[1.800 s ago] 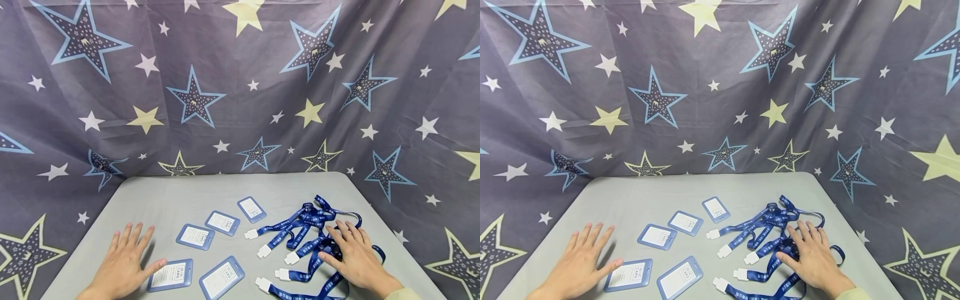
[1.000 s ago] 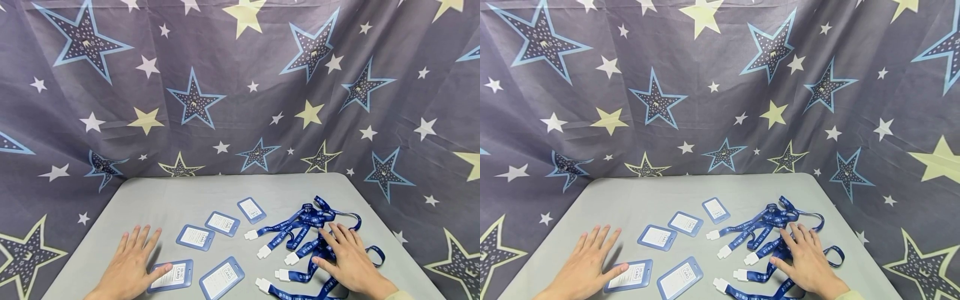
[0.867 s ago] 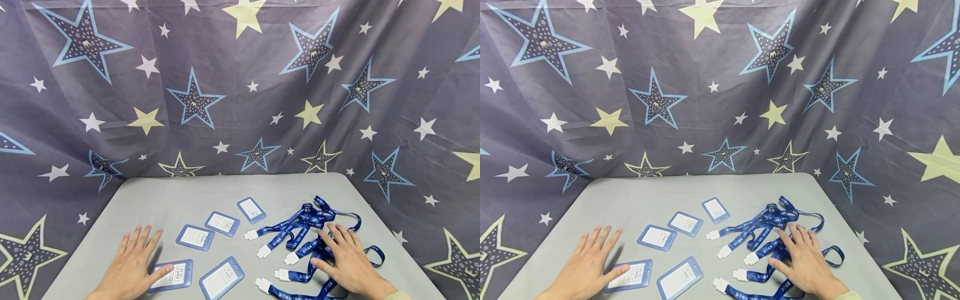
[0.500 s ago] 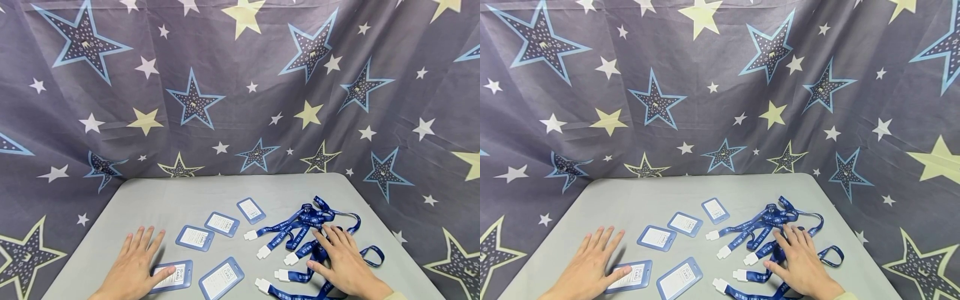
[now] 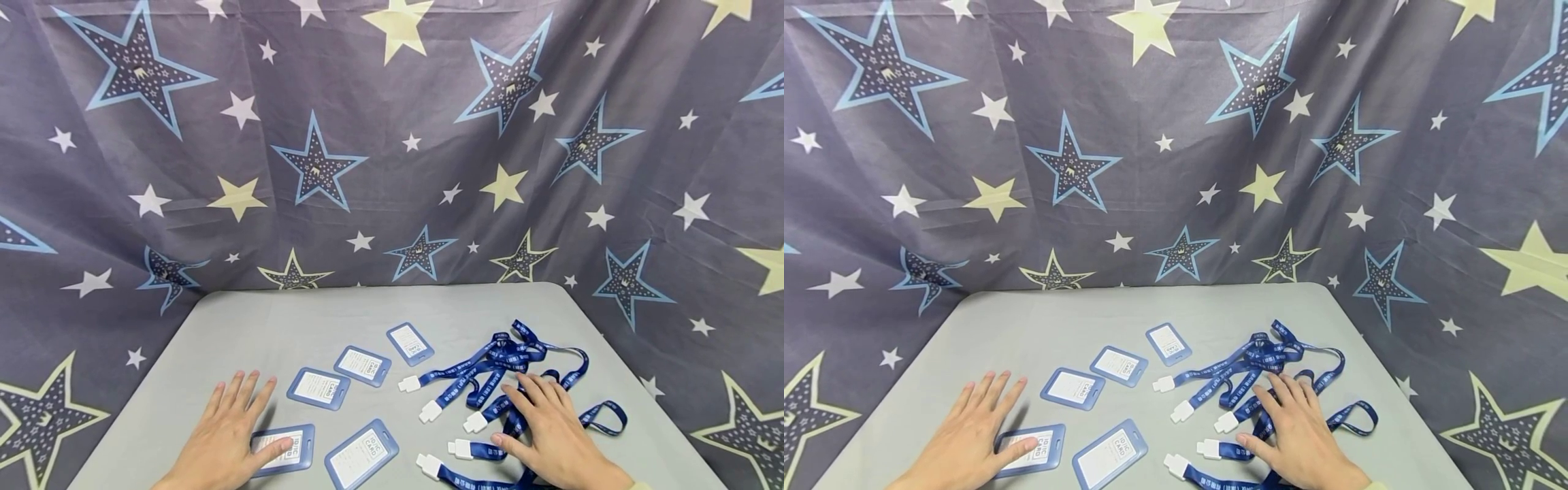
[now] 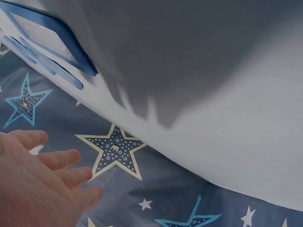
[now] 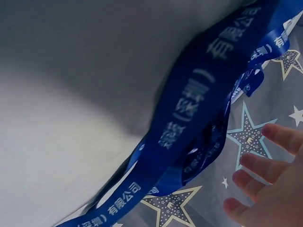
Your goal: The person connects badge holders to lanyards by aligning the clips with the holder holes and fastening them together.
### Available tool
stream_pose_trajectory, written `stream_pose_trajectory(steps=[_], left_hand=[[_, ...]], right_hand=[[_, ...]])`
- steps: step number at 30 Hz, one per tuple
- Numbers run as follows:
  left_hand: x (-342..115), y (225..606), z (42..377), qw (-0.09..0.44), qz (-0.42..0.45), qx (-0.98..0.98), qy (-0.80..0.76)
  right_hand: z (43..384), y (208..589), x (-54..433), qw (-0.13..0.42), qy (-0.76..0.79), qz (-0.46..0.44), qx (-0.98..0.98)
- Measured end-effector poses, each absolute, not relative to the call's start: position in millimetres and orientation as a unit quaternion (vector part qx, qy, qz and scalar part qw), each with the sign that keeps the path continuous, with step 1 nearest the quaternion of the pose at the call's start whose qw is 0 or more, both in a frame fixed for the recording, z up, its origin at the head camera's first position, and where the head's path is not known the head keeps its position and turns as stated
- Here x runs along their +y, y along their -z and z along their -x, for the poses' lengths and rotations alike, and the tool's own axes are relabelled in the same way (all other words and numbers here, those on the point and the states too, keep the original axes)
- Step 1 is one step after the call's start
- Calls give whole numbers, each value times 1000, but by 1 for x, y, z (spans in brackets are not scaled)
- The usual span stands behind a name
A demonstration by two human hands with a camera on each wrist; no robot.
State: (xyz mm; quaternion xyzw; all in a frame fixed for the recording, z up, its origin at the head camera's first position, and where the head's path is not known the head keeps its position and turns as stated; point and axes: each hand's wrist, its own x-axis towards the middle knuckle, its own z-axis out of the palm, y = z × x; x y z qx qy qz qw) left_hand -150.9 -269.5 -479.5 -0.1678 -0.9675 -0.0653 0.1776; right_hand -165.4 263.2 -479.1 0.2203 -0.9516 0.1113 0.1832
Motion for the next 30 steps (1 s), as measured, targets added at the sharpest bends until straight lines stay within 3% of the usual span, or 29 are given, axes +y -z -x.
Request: stream_pose_trajectory(steps=[11, 30], left_hand=[[-264, 479, 151, 155, 163, -972, 66], [-257, 482, 150, 172, 178, -967, 57]], right_hand=[[160, 478, 253, 173, -111, -230, -951], [157, 477, 240, 132, -121, -215, -960]])
